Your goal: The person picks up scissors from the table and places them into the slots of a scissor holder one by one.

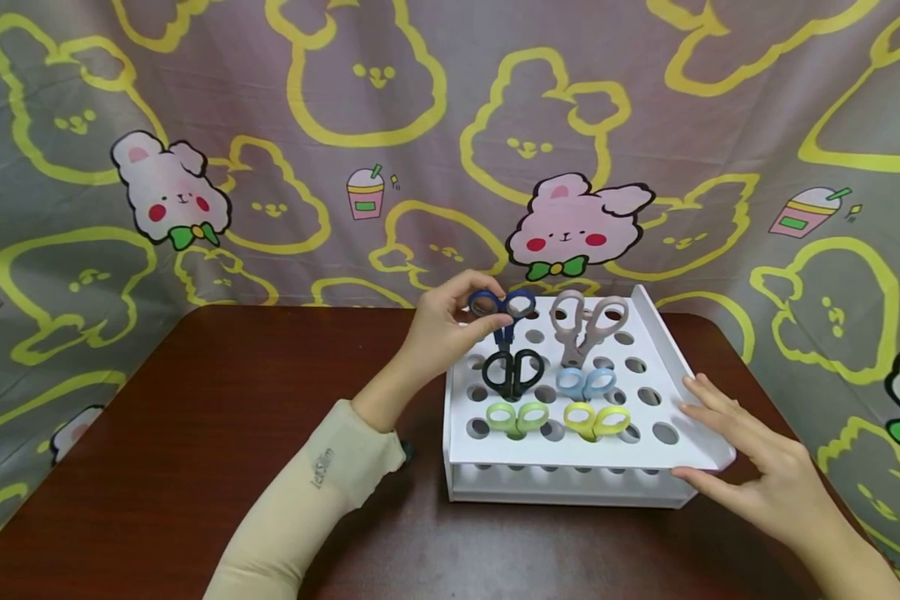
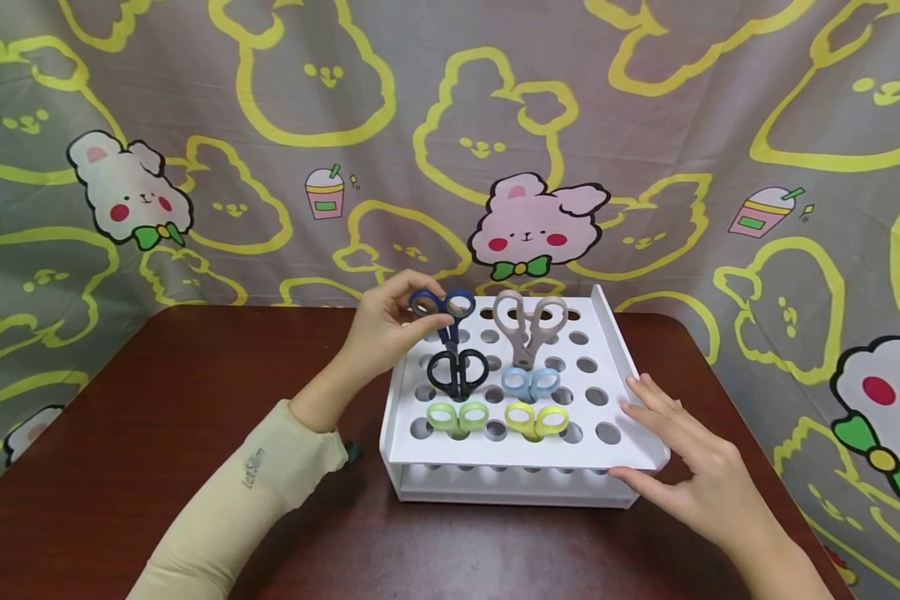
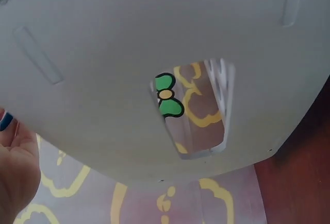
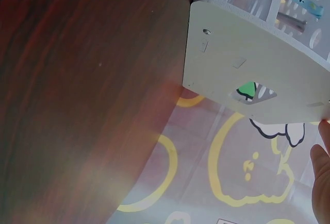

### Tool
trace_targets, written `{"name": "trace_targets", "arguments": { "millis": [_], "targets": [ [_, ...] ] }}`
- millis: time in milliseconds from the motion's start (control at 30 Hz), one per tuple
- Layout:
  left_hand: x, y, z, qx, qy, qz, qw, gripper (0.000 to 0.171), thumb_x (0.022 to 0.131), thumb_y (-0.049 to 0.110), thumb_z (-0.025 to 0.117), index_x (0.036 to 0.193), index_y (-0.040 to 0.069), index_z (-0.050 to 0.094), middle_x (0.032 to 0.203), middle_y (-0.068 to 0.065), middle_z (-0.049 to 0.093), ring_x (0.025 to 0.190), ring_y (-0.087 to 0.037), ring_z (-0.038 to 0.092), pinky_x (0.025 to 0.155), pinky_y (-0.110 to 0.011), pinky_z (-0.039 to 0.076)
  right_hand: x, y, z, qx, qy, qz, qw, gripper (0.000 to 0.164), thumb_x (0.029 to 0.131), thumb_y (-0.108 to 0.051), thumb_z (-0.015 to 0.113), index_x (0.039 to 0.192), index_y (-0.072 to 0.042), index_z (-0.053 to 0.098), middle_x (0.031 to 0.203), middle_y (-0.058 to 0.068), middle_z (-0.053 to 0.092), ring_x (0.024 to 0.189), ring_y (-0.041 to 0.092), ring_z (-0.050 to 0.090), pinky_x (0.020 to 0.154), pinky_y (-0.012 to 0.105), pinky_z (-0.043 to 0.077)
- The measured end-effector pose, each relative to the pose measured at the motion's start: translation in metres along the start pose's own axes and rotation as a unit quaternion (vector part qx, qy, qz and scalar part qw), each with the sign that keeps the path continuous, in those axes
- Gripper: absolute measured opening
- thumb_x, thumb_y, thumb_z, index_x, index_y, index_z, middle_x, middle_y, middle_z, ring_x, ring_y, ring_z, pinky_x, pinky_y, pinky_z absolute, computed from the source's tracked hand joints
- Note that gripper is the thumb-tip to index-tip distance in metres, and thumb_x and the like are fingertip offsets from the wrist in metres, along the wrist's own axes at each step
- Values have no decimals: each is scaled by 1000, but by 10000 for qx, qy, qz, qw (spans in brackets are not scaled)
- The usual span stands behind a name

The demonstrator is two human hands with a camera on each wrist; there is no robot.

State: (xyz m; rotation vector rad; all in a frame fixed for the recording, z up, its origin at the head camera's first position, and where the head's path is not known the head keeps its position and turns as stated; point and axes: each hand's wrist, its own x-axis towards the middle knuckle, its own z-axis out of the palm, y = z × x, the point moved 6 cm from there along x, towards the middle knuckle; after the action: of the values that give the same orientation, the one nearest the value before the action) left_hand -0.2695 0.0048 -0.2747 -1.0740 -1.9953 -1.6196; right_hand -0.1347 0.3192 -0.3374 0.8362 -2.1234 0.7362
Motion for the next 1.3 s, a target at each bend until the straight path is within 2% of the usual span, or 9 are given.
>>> {"name": "trace_targets", "arguments": {
  "millis": [200, 467, 833, 1033, 1300],
  "targets": [
    [0, -4, 6, 254, -94, -56, 9996, 24, 82, 4, 80, 101, 4, 65, 86, -10, 68, 76, -13, 64, 62, -22, 48, 0, 1, -1, 8, -3, 23, 10000, 71, 78, -60, 74, 110, 3, 73, 133, 21, 63, 137, 17, 50, 108, 12, 35],
    [-1, -15, 10, 508, -259, -356, 9977, 23, 82, 6, 80, 100, 5, 65, 87, -9, 70, 76, -13, 67, 62, -22, 47, -1, 1, -1, -4, -15, 79, 10000, 71, 77, -61, 74, 110, 2, 73, 133, 21, 63, 137, 16, 50, 108, 11, 35],
    [-6, -30, 12, 491, -387, -594, 9963, 21, 83, 7, 79, 98, 6, 64, 92, -9, 73, 80, -14, 69, 64, -21, 49, 1, 0, 0, 88, 31, 28, 10000, 70, 78, -59, 75, 109, 4, 73, 132, 21, 63, 137, 17, 50, 108, 12, 35],
    [-6, -33, 14, 638, -605, -677, 9938, 21, 83, 9, 79, 98, 7, 64, 90, -8, 73, 80, -12, 67, 66, -22, 50, 0, 1, 0, 13, -33, 136, 9999, 72, 78, -62, 74, 110, 3, 73, 133, 21, 63, 138, 16, 49, 108, 10, 35],
    [-5, -33, 16, 835, -796, -804, 9901, 20, 84, 10, 79, 97, 8, 65, 85, -6, 72, 75, -11, 62, 63, -21, 47, 0, 1, 0, 67, -18, 50, 10000, 70, 78, -60, 74, 109, 3, 72, 133, 22, 62, 138, 17, 50, 109, 12, 35]
  ]
}}
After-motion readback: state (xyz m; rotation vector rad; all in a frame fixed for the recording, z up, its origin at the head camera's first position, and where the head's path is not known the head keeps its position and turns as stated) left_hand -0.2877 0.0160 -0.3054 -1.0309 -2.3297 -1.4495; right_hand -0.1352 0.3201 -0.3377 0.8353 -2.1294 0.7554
